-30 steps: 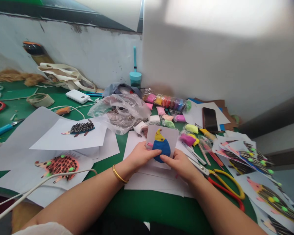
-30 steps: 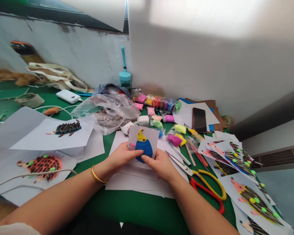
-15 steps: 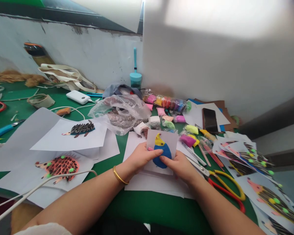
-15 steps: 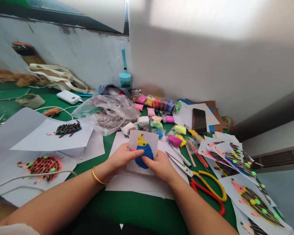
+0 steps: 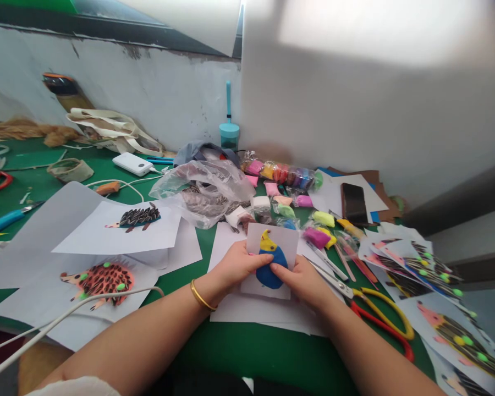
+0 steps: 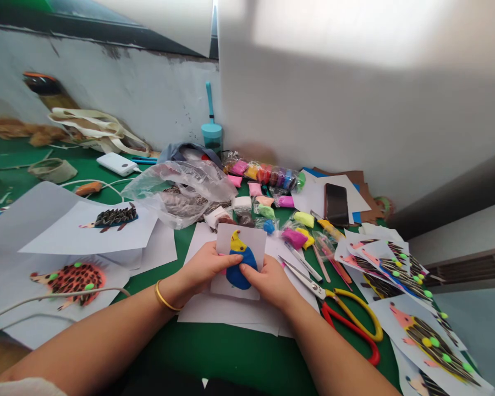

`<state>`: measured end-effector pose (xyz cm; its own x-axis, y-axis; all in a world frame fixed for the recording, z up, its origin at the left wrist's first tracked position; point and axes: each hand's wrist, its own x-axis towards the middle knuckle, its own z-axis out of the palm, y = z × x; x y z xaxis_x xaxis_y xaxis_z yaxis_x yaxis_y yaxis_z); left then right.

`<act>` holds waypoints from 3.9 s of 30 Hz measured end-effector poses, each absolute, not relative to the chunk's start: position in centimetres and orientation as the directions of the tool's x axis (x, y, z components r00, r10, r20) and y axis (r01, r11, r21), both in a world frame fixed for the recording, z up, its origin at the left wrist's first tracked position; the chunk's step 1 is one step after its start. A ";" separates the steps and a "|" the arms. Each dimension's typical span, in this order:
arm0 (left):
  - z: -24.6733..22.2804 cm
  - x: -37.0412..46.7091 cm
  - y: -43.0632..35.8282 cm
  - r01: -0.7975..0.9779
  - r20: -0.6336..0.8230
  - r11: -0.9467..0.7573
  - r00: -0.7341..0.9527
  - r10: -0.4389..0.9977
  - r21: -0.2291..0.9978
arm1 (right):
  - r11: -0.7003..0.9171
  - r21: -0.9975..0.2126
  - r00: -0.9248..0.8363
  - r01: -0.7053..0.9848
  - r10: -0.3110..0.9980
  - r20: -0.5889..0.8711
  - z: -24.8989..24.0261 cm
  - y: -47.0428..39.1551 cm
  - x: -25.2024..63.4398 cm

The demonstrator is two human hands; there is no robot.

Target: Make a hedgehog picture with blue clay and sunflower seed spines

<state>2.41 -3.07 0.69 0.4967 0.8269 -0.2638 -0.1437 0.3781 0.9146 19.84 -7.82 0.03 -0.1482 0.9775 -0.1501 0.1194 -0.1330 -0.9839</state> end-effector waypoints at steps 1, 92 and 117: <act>0.7 2.4 -3.1 -0.145 -0.265 0.379 0.492 0.829 0.914 | -0.128 -0.986 -0.150 0.106 0.978 -0.143 -0.1 -7.8 19.9; 0.8 2.7 -3.2 -0.285 -0.199 0.331 0.408 0.891 0.900 | -0.116 -0.982 -0.084 0.148 0.988 -0.129 -0.2 -7.7 20.0; 1.3 2.7 -3.1 -0.314 -0.243 0.374 0.384 0.891 0.873 | -0.115 -0.991 -0.078 0.070 0.990 -0.120 -0.9 -7.5 20.3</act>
<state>2.73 -3.09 1.31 0.3844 0.8906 -0.2429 -0.3139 0.3735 0.8729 20.25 -7.46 -0.86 -0.0779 0.9897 -0.1201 0.0703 -0.1147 -0.9909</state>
